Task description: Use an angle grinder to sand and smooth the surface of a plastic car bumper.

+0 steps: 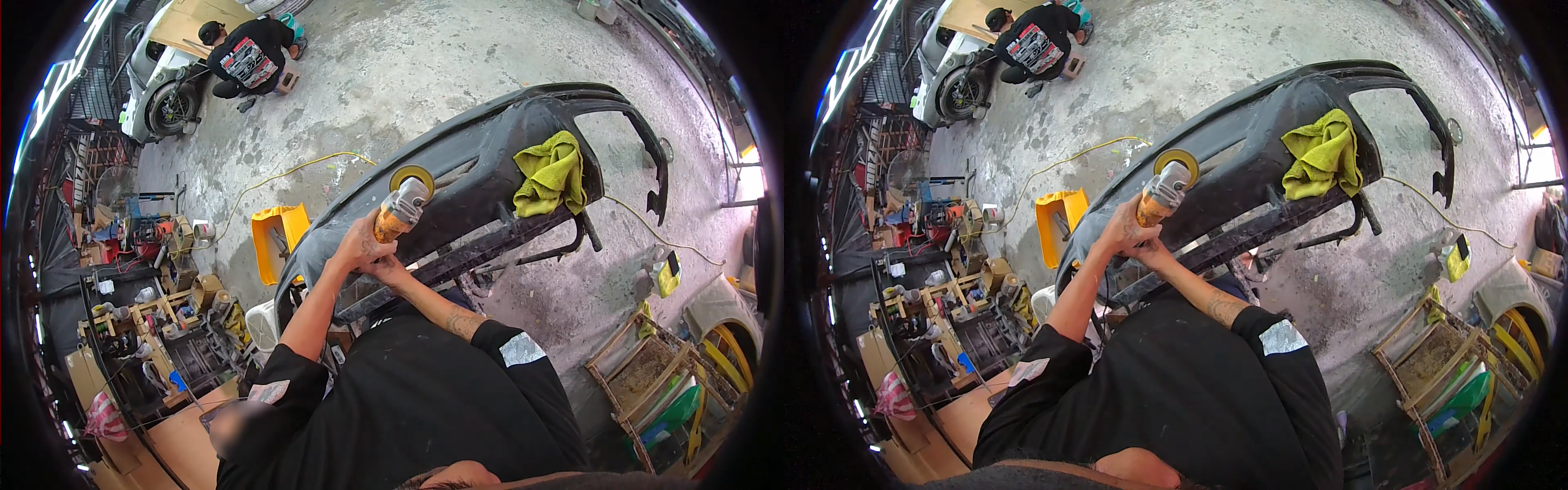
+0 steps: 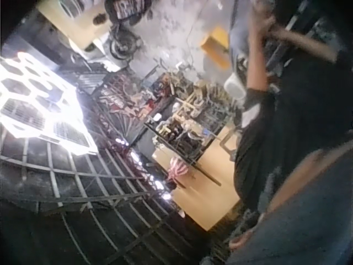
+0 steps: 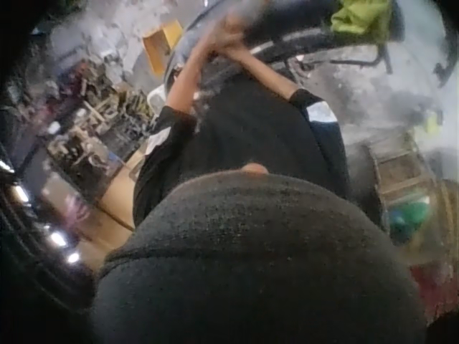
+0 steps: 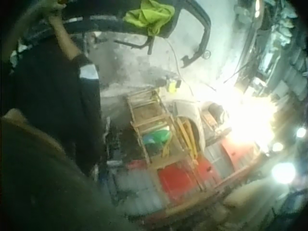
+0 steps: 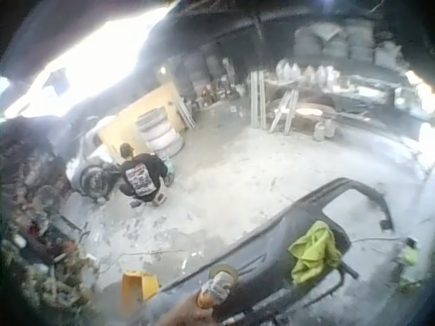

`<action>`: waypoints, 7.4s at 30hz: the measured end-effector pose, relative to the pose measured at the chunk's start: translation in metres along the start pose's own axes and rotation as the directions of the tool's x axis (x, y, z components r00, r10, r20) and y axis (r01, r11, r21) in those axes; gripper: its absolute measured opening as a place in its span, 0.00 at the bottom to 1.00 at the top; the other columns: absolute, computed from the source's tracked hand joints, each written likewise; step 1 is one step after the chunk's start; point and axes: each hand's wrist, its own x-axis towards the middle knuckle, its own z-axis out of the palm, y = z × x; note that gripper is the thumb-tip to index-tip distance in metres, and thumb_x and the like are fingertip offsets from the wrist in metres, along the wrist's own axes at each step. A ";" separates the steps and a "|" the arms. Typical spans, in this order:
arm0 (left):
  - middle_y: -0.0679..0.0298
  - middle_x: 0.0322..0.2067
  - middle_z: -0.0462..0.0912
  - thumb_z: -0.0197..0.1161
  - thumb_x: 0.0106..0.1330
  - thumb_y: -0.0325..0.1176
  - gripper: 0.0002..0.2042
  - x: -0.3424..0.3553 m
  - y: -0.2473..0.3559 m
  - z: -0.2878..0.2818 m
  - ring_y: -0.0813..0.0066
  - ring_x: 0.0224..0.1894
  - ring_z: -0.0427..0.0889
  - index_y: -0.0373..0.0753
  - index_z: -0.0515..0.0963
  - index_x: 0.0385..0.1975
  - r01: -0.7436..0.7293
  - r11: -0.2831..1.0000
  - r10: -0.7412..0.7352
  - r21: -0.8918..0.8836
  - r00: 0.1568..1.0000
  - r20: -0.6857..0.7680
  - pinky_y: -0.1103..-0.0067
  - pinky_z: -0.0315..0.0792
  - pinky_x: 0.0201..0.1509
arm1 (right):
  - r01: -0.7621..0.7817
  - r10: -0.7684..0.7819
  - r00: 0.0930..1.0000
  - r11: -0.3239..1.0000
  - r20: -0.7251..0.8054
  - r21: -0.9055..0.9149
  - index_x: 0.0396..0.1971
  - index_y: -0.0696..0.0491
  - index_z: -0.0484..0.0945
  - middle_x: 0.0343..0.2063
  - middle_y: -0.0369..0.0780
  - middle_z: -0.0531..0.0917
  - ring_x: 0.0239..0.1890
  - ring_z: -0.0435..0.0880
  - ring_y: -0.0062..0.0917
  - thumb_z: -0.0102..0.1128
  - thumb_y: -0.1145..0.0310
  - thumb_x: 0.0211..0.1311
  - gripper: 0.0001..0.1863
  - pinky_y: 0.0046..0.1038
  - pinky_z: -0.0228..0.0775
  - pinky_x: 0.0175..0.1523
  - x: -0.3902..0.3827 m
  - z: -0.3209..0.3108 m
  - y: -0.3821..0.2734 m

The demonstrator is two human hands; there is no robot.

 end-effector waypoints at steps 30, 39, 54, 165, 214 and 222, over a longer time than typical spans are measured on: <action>0.48 0.36 0.84 0.72 0.47 0.39 0.32 0.001 -0.007 0.000 0.52 0.37 0.83 0.33 0.75 0.54 -0.031 0.999 0.031 -0.027 1.000 -0.003 0.67 0.76 0.48 | -0.054 0.054 0.998 0.998 0.034 0.011 0.61 0.55 0.71 0.55 0.39 0.79 0.60 0.77 0.28 0.75 0.72 0.56 0.33 0.34 0.73 0.63 0.002 -0.005 0.008; 0.48 0.36 0.84 0.72 0.46 0.39 0.32 0.002 -0.010 0.002 0.52 0.38 0.83 0.33 0.75 0.54 -0.025 0.998 0.026 -0.050 1.000 0.014 0.66 0.76 0.49 | -0.042 0.042 0.999 0.999 0.001 -0.025 0.63 0.54 0.70 0.57 0.39 0.78 0.61 0.77 0.29 0.75 0.73 0.57 0.33 0.34 0.73 0.65 0.000 -0.001 0.004; 0.48 0.36 0.85 0.73 0.47 0.40 0.32 0.000 -0.003 0.000 0.52 0.38 0.84 0.33 0.75 0.54 -0.030 1.000 0.030 -0.004 0.999 -0.030 0.67 0.77 0.48 | -0.081 0.080 0.996 0.997 0.032 0.007 0.63 0.54 0.68 0.57 0.38 0.77 0.60 0.78 0.27 0.76 0.71 0.55 0.36 0.33 0.72 0.64 0.000 -0.002 -0.001; 0.46 0.32 0.83 0.71 0.46 0.41 0.28 0.033 0.025 0.011 0.49 0.35 0.82 0.30 0.75 0.45 -0.010 0.998 0.009 0.064 1.000 0.009 0.64 0.76 0.45 | -0.017 0.018 0.999 0.999 -0.051 0.033 0.68 0.55 0.63 0.60 0.38 0.75 0.63 0.74 0.27 0.76 0.74 0.55 0.42 0.31 0.69 0.66 -0.010 -0.015 -0.046; 0.47 0.32 0.84 0.72 0.46 0.40 0.28 0.035 0.027 0.011 0.49 0.36 0.84 0.31 0.76 0.46 -0.038 0.999 0.038 0.035 0.999 0.002 0.65 0.77 0.46 | -0.014 0.014 0.998 1.000 -0.057 -0.001 0.66 0.56 0.66 0.59 0.38 0.76 0.62 0.75 0.28 0.76 0.76 0.54 0.39 0.34 0.71 0.65 -0.006 -0.020 -0.044; 0.46 0.33 0.84 0.72 0.46 0.40 0.29 0.034 0.027 0.011 0.49 0.37 0.84 0.31 0.75 0.47 -0.045 0.999 0.045 0.014 0.999 0.007 0.64 0.76 0.46 | 0.016 -0.012 0.997 0.999 -0.074 0.047 0.66 0.56 0.66 0.58 0.39 0.76 0.61 0.76 0.29 0.76 0.75 0.54 0.39 0.33 0.72 0.65 -0.008 -0.016 -0.046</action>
